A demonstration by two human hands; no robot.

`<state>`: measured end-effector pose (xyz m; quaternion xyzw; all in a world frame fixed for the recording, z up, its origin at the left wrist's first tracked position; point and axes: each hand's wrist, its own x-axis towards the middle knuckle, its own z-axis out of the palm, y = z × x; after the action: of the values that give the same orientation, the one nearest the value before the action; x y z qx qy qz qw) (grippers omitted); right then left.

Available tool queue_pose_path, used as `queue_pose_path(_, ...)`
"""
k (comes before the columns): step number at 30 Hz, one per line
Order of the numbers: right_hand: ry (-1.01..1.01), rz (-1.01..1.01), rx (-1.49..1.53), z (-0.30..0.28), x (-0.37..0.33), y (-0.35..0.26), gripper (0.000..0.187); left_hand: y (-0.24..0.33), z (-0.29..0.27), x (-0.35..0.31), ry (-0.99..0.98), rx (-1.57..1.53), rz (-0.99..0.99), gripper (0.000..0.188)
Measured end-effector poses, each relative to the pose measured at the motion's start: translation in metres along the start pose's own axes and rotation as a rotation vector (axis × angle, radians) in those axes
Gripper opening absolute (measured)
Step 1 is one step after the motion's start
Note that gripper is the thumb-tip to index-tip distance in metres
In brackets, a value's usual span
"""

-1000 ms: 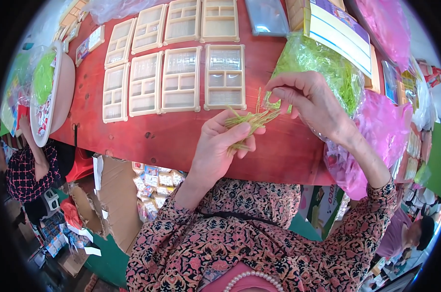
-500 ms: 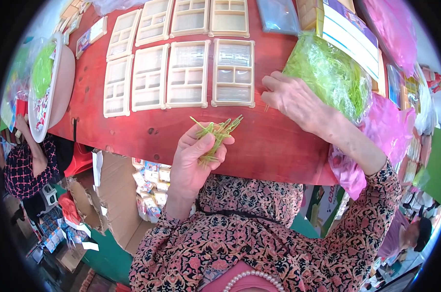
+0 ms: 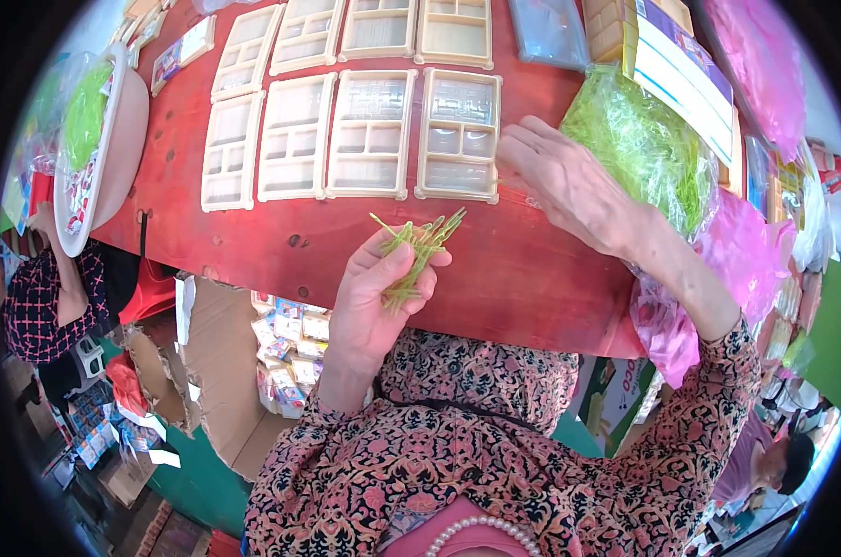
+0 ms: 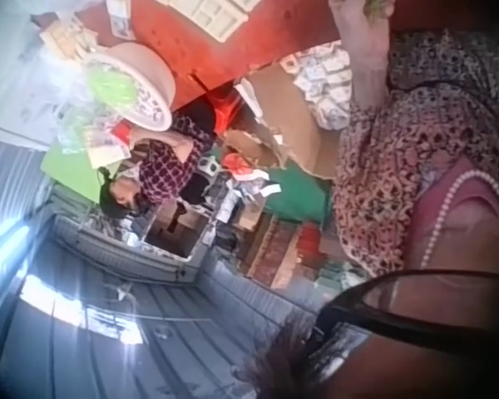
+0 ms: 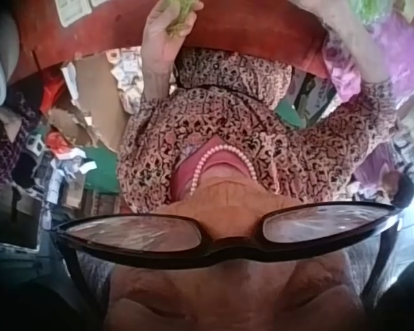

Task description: Placing small white cubes and decorative paper fillers into miniature wooden shelf units.

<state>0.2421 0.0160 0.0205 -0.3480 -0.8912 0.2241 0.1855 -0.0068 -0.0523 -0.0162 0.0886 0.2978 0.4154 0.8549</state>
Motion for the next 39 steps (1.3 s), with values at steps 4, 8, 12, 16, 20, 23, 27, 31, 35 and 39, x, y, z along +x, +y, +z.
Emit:
queue_pose_path(4,0.028,-0.008,0.11,0.011,0.018,-0.001,0.021,-0.003,-0.001,0.003,0.015,-0.015,-0.006,0.021)
queue_pose_path(8,0.004,0.11,0.037,0.019,0.021,0.001,0.018,-0.002,0.0,0.003,-0.003,-0.033,0.001,0.021)
queue_pose_path(12,-0.01,0.418,0.331,0.003,0.028,-0.017,0.01,-0.002,0.003,0.007,0.016,-0.015,0.0,0.02)
queue_pose_path(16,0.005,0.533,0.702,0.007,0.021,-0.021,0.015,-0.005,0.007,0.013,-0.004,0.004,0.017,0.02)
queue_pose_path(20,-0.066,0.577,0.802,0.003,0.024,-0.026,0.015,-0.008,0.009,0.016,0.033,0.046,0.04,0.021)
queue_pose_path(23,-0.034,0.627,0.891,0.002,0.023,-0.029,0.014,-0.01,0.01,0.017,0.037,0.037,0.052,0.021)
queue_pose_path(27,-0.019,0.638,0.925,0.004,0.017,-0.024,0.011,-0.012,0.012,0.021,0.026,0.03,0.065,0.023)
queue_pose_path(31,0.003,0.648,0.775,0.005,0.014,-0.024,0.01,-0.013,0.014,0.023,0.04,0.06,0.066,0.024)
queue_pose_path(35,0.058,0.65,0.686,-0.008,0.018,-0.032,0.01,-0.011,0.012,0.023,0.046,0.08,0.065,0.025)
queue_pose_path(39,0.237,0.613,0.77,-0.017,0.017,-0.016,0.01,-0.01,0.008,0.024,0.093,0.091,0.057,0.023)
